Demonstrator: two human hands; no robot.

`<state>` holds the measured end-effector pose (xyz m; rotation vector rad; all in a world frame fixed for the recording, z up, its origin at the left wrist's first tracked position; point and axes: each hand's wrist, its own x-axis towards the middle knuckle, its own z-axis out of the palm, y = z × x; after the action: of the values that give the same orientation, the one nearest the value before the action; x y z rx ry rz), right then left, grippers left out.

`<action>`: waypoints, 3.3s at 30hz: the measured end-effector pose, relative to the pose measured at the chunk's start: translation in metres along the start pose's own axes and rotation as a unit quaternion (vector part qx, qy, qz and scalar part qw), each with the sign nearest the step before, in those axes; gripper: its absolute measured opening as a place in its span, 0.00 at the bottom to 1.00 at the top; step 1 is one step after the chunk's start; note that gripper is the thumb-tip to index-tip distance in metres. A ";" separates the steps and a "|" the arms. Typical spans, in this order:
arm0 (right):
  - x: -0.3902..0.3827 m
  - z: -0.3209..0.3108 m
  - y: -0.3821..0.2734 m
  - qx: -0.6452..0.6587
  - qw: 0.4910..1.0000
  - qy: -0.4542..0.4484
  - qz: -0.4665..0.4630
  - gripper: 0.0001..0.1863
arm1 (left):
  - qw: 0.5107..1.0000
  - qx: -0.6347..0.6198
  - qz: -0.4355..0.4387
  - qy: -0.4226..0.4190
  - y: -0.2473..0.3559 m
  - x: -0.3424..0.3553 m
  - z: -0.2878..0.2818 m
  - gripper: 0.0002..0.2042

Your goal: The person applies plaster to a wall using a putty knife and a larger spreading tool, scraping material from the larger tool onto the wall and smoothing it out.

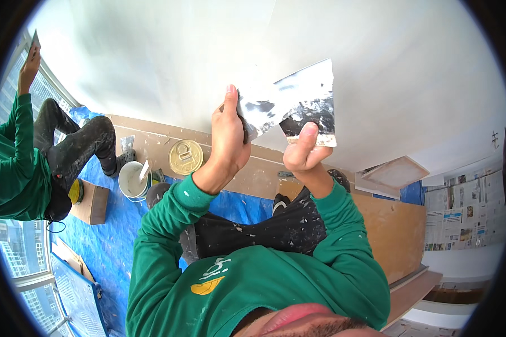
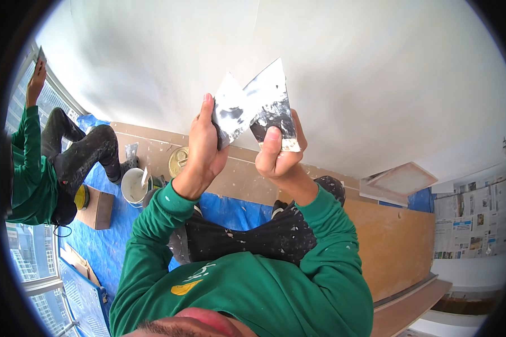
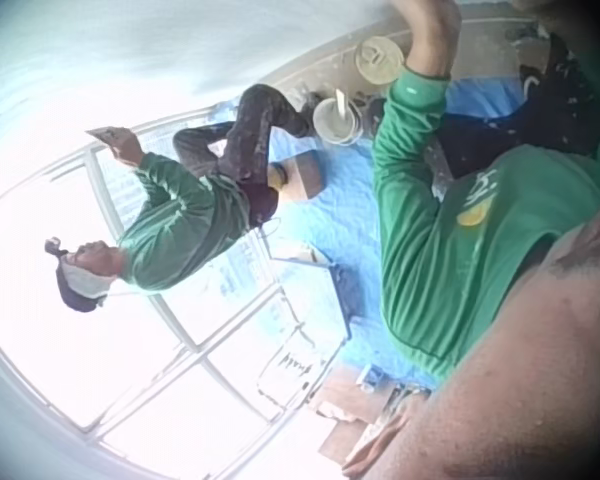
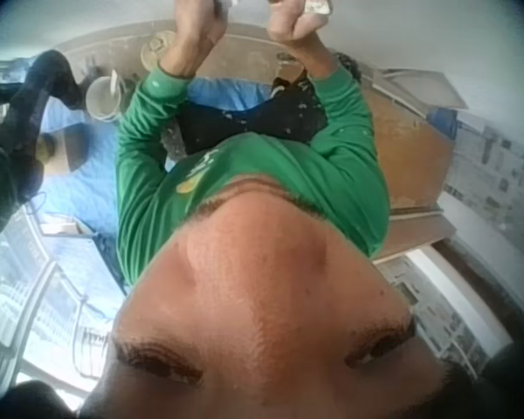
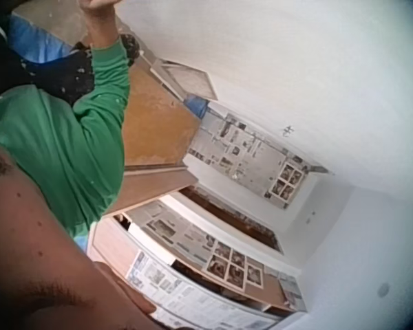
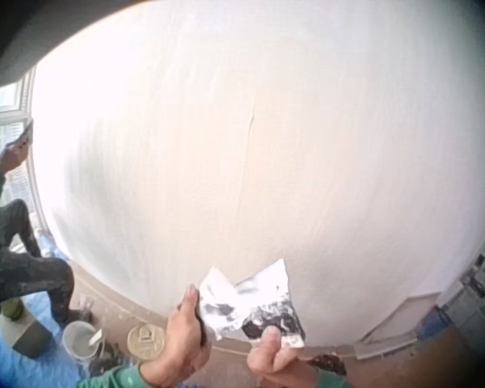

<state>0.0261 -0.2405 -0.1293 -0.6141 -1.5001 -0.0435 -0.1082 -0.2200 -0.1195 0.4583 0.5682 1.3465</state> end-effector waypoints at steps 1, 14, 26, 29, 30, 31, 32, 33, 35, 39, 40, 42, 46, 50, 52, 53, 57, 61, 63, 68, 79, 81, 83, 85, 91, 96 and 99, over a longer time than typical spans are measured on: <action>-0.004 0.000 0.003 0.000 1.000 -0.008 0.006 0.13 | 1.000 0.002 -0.001 -0.004 0.003 -0.002 0.003 0.24; 0.012 -0.023 -0.019 0.318 0.654 0.252 0.638 0.12 | 0.996 0.005 0.025 -0.089 0.032 0.027 -0.014 0.24; -0.021 -0.019 -0.022 0.694 0.388 0.045 0.604 0.10 | 0.990 0.058 -0.024 -0.126 -0.006 0.034 -0.001 0.26; -0.019 -0.007 0.006 0.609 0.480 0.128 0.618 0.10 | 0.988 0.059 -0.032 -0.139 -0.007 0.022 0.006 0.25; -0.004 -0.001 0.008 0.509 0.528 0.193 0.652 0.09 | 0.989 0.056 -0.022 -0.138 -0.006 0.016 0.007 0.25; 0.005 0.004 0.008 0.401 0.565 0.253 0.675 0.08 | 0.989 0.054 -0.010 -0.138 -0.002 0.013 0.007 0.25; -0.007 -0.007 0.018 0.439 0.603 0.226 0.627 0.07 | 0.990 0.046 0.031 -0.132 0.000 0.015 0.001 0.26; -0.027 -0.033 0.038 0.475 0.638 0.197 0.573 0.07 | 0.988 0.062 0.079 -0.113 0.007 0.016 -0.004 0.27; -0.034 -0.055 0.045 0.465 0.705 0.193 0.500 0.08 | 0.978 0.086 0.174 -0.075 0.018 0.022 -0.012 0.28; -0.017 -0.046 -0.011 0.327 0.793 0.242 0.454 0.13 | 0.957 0.075 0.268 0.081 0.024 0.034 -0.008 0.28; -0.015 -0.034 -0.020 0.299 0.809 0.243 0.443 0.14 | 0.951 0.078 0.288 0.077 0.023 0.027 0.006 0.27; -0.018 -0.015 -0.012 0.239 0.847 0.242 0.408 0.15 | 0.936 0.138 0.321 0.032 0.017 0.029 -0.004 0.26; -0.014 0.004 -0.001 0.237 0.855 0.237 0.396 0.13 | 0.890 0.329 0.311 -0.053 0.013 0.024 -0.025 0.24; 0.008 -0.001 -0.004 0.277 0.845 0.229 0.396 0.13 | 0.814 0.433 0.363 -0.135 0.013 0.000 -0.022 0.21; 0.017 -0.014 -0.009 0.274 0.858 0.204 0.383 0.12 | 0.804 0.462 0.335 -0.169 0.014 -0.003 -0.039 0.21; 0.019 -0.018 -0.007 0.281 0.865 0.209 0.358 0.13 | 0.802 0.481 0.309 -0.173 0.016 -0.004 -0.045 0.22; 0.010 -0.041 -0.009 0.007 0.999 -0.004 0.046 0.10 | 0.987 0.106 -0.015 -0.118 0.034 0.005 -0.031 0.28; 0.042 -0.027 -0.030 -0.064 0.936 -0.215 -0.272 0.15 | 0.979 -0.041 -0.135 -0.150 0.052 0.005 -0.030 0.28; 0.049 -0.024 -0.032 -0.128 0.904 -0.265 -0.310 0.19 | 0.979 -0.045 -0.117 -0.159 0.051 0.003 -0.031 0.28; 0.067 -0.030 0.006 -0.247 0.891 -0.286 -0.252 0.26 | 0.989 -0.005 -0.040 -0.145 0.056 -0.015 -0.021 0.27; 0.083 -0.022 -0.052 0.388 0.726 0.007 0.567 0.11 | 0.633 0.396 0.657 -0.104 0.086 0.000 -0.035 0.32; 0.076 -0.010 -0.065 0.406 0.674 -0.032 0.616 0.10 | 0.526 0.392 0.746 -0.115 0.085 0.000 -0.029 0.31; 0.075 0.004 -0.079 0.436 0.630 -0.076 0.638 0.08 | 0.471 0.424 0.761 -0.140 0.089 -0.005 -0.037 0.31; 0.080 0.013 -0.086 0.427 0.640 -0.082 0.634 0.09 | 0.423 0.460 0.765 -0.156 0.093 -0.007 -0.051 0.30; 0.100 0.005 -0.034 0.398 0.672 -0.132 0.610 0.12 | 0.409 0.575 0.696 -0.134 0.091 0.007 -0.084 0.21; 0.231 0.016 -0.014 0.419 0.769 -0.080 0.475 0.11 | 0.538 0.597 0.589 -0.085 0.049 0.011 -0.144 0.17; 0.334 -0.008 -0.004 0.257 0.910 -0.125 0.299 0.14 | 0.624 0.544 0.559 -0.042 0.030 0.021 -0.161 0.14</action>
<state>0.0649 -0.1327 0.1843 -0.6330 -1.4249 0.9080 -0.2291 -0.1970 -0.2298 2.1614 1.0824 1.9860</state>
